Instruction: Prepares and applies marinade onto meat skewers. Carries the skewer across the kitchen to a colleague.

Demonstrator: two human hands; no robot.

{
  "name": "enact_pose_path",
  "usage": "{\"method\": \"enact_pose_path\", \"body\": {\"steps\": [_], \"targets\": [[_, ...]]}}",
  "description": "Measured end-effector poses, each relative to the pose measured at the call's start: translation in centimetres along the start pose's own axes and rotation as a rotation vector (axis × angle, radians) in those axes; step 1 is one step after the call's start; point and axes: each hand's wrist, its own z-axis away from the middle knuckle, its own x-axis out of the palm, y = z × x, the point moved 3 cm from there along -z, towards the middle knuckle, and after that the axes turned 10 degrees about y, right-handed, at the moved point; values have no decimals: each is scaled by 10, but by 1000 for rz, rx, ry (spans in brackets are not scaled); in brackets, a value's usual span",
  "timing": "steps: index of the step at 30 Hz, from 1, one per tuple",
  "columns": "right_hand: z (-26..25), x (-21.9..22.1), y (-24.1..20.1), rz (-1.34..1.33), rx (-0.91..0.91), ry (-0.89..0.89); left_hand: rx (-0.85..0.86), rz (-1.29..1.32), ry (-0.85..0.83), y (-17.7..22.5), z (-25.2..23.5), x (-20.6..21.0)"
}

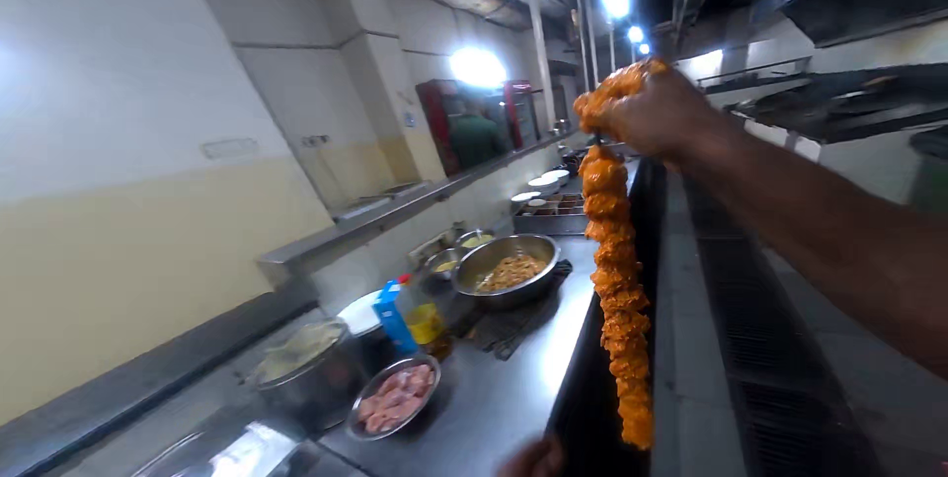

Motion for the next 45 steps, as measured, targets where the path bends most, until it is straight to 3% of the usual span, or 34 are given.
{"method": "enact_pose_path", "body": {"steps": [4, 7, 9, 13, 17, 20, 24, 29, 31, 34, 38, 42, 45], "targets": [[17, -7, 83, 169, 45, -67, 343, 103, 169, 178, -146, -23], [25, -11, 154, 168, 99, -62, 534, 188, 200, 277, -231, 1], [33, -14, 200, 155, 121, -55, 557, 281, 116, 322, -274, 38], [49, -25, 273, 163, 199, -48, 390, 555, -198, 370, -314, 138], [67, -40, 318, 158, 257, 17, 308, 730, -354, 357, -335, 223], [72, -44, 343, 146, 251, 81, 286, 720, -495, 343, -345, 263], [71, -46, 354, 172, 392, 78, 330, 766, -575, 325, -363, 291], [64, -38, 373, 88, 410, 156, 297, 861, -498, 309, -383, 306], [67, -35, 395, -162, 477, 266, 273, 856, -559, 301, -389, 310], [66, -27, 435, -516, 650, 580, 242, 814, -699, 285, -387, 329], [52, 0, 465, -655, 823, 804, 190, 760, -828, 263, -371, 371], [67, 15, 488, -583, 811, 755, 127, 784, -769, 239, -370, 402], [79, 18, 479, -550, 816, 653, 92, 777, -648, 227, -381, 415]]}}
